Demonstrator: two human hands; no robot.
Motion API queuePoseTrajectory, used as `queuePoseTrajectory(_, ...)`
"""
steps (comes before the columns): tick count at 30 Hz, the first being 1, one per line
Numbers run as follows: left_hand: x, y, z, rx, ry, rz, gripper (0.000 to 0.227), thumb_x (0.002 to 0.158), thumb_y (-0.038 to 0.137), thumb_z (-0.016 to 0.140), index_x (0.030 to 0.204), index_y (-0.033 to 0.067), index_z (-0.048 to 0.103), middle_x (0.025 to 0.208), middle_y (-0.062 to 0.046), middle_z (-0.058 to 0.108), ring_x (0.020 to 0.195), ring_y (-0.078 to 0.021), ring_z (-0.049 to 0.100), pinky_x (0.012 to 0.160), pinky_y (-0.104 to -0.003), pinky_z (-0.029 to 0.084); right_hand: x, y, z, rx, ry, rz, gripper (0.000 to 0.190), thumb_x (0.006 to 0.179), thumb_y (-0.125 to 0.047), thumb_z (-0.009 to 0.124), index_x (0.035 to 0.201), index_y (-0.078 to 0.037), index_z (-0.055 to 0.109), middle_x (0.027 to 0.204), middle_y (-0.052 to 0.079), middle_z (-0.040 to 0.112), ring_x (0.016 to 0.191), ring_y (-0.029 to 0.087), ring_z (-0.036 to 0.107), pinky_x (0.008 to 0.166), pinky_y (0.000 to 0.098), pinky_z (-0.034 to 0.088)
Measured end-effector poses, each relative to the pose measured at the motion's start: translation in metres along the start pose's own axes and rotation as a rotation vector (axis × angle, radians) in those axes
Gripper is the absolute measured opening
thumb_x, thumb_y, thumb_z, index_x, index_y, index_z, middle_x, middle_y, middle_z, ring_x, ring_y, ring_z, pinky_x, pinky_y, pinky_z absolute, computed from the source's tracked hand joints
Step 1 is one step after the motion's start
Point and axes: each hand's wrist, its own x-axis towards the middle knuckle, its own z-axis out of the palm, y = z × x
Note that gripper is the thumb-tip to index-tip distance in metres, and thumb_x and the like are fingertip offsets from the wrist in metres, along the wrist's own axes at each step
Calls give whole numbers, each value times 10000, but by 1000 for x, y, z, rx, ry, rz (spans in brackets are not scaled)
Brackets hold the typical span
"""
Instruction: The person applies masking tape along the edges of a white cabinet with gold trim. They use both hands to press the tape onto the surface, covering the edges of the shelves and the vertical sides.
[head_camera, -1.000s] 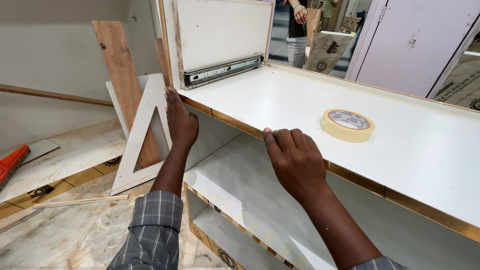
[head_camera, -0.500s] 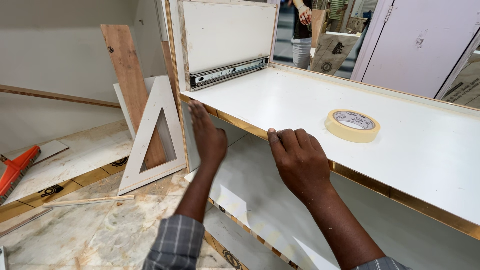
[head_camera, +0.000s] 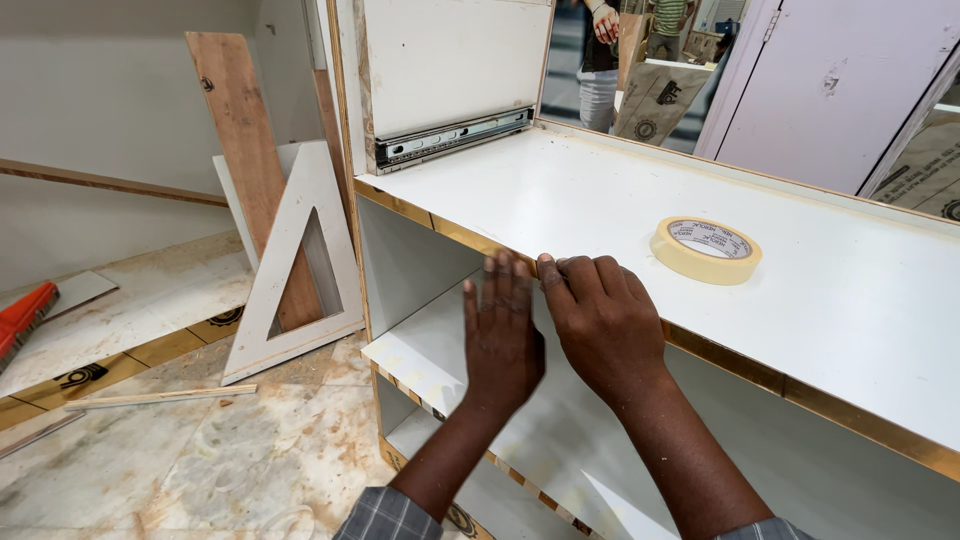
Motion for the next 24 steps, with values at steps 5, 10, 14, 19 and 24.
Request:
queuePoseTrajectory(5, 27, -58, 11, 6, 97, -210, 848, 918, 4, 489, 1640, -22, 45, 1736, -204, 49, 1618, -331, 47, 1304, -547, 72, 0, 0, 0, -9, -9, -6, 282, 953, -101, 709, 1233, -86, 737, 918, -5, 641, 820, 129, 596, 661, 271, 536)
queuePoseTrajectory(10, 61, -133, 17, 37, 144, -315, 858, 944, -25, 468, 1665, 10, 4, 1758, -187, 31, 1632, -312, 64, 1325, -500, 85, -1, 0, 3, -21, -20, -15, 278, 965, -112, 719, 1241, -82, 734, 899, -5, 633, 800, 123, 584, 656, 266, 536)
queuePoseTrajectory(14, 80, -171, 12, -101, 112, -432, 857, 928, -17, 474, 1659, 31, 30, 1751, -167, 57, 1623, -307, 69, 1314, -453, 113, -1, 1, 4, -32, -23, -16, 280, 953, -97, 718, 1233, -84, 733, 906, -3, 638, 806, 121, 588, 653, 264, 538)
queuePoseTrajectory(19, 92, -179, 7, -275, 202, -459, 868, 899, -70, 501, 1665, -3, 98, 1737, -199, 111, 1607, -362, 132, 1285, -462, 171, -1, 0, 3, -19, -19, -12, 285, 948, -94, 717, 1233, -86, 732, 915, -2, 639, 813, 127, 593, 657, 269, 542)
queuePoseTrajectory(24, 95, -179, 10, -1216, 554, -860, 554, 963, -46, 511, 1505, -90, 408, 1432, -243, 534, 1114, -284, 573, 971, -391, 536, 1, -1, -1, -4, -3, -12, 282, 949, -107, 717, 1229, -85, 736, 929, -2, 644, 823, 132, 599, 673, 274, 549)
